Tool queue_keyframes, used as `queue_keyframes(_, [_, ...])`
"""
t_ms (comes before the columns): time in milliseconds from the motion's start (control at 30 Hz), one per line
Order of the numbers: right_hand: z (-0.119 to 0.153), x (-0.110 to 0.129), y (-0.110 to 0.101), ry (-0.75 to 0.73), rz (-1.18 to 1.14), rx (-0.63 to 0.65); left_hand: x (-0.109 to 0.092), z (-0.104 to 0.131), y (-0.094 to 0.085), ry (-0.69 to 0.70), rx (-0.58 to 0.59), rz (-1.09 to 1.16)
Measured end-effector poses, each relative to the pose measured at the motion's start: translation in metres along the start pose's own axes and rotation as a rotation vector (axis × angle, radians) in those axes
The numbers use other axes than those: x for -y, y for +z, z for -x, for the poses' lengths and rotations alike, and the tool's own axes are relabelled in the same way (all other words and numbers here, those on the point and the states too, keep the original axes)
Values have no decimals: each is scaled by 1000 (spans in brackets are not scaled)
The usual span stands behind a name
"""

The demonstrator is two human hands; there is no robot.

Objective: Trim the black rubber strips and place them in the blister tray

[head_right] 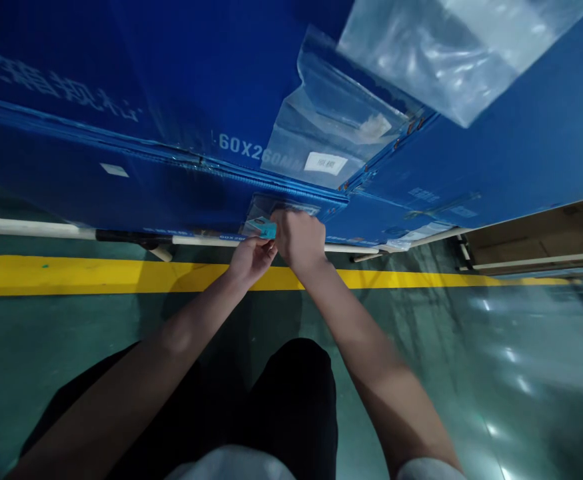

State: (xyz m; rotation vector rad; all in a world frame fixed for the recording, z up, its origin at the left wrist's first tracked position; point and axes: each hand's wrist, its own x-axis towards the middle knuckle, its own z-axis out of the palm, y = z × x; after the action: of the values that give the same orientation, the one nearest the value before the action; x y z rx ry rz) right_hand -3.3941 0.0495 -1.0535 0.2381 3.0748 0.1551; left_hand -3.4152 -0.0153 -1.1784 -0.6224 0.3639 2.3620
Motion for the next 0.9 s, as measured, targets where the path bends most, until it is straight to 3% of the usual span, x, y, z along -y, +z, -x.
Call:
queue_keyframes(133, [6, 4, -3, -11, -23, 13, 0, 1, 1, 7, 17, -6])
queue_keyframes(400, [5, -10, 4, -137, -317, 63, 3, -1, 0, 19, -17, -23])
queue_keyframes(467, [10, -14, -3, -123, -328, -30, 3, 1, 0, 13, -28, -39])
queue_keyframes(533, [22, -21, -9, -82, -375, -224, 3, 2, -2, 6, -47, -63])
queue_keyframes(600, [43, -31, -9, -24, -457, -396, 3, 2, -6, -8, -81, -103])
queue_keyframes(633, [58, -37, -5, 18, -492, -423, 3, 1, -9, -19, -105, -131])
queue_keyframes(700, [98, -48, 17, 129, -514, -319, 5, -2, -17, -53, -166, -205])
queue_keyframes(833, [203, -54, 83, 259, -383, 288, 10, 4, -33, -119, -257, -388])
queue_keyframes(867, [228, -51, 95, 254, -368, 336, 13, 13, -35, -132, -274, -436])
queue_keyframes(900, [251, -48, 102, 287, -329, 297, 17, 27, -37, -149, -294, -486])
